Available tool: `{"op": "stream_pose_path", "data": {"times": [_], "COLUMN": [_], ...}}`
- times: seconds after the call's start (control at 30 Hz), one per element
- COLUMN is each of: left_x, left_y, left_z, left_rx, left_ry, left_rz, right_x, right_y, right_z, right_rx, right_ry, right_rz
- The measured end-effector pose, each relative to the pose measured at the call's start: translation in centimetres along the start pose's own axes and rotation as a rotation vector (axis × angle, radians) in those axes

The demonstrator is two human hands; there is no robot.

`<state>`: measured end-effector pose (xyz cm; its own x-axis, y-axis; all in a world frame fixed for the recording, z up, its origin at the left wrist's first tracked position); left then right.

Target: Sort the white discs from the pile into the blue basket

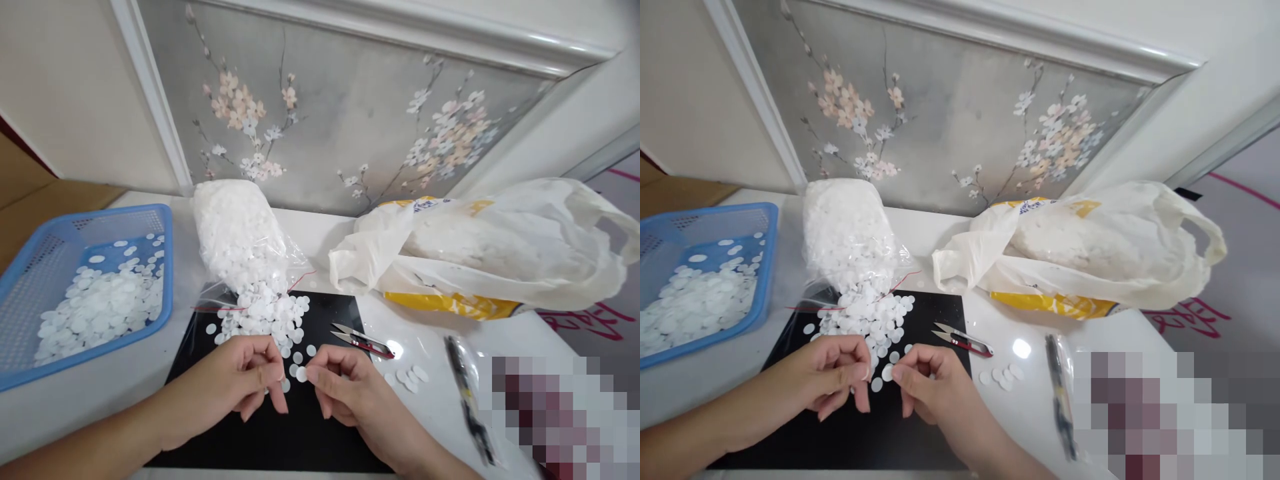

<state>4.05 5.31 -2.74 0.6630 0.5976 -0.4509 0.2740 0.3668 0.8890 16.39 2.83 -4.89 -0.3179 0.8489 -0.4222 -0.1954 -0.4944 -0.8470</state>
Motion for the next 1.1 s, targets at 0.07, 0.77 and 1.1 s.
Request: {"op": "stream_pose_path", "data": {"times": [0.07,0.77,1.1], "left_x": [0.1,0.0,0.1], "left_y": [-0.4,-0.7,-0.6], "left_z": [0.0,0.2,0.0], "left_rx": [-0.06,-0.21,-0.25], "left_ry": [0.033,0.035,0.082], "left_rz": [-0.022,-0.027,-0.023], "right_x": [0.1,0.0,-0.1], "right_y": [-0.1,-0.7,-0.9], "right_z": [0.1,0.1,0.0], "right_rx": [0.016,-0.036,-0.017], "right_ry": [-0.003,0.041,0.036], "right_rz": [0.004,-0.035,-0.064]}}
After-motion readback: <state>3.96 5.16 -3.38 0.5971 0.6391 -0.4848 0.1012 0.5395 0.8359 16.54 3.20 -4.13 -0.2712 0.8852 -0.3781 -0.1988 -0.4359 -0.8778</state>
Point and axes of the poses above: each hand's wrist, its own x-axis towards the middle knuckle, its own z-axis out of the palm, y = z × x, the point moved 8 cm from there along x, towards the middle knuckle, and after that the axes turned 2 degrees about z, right-handed, at the moved point
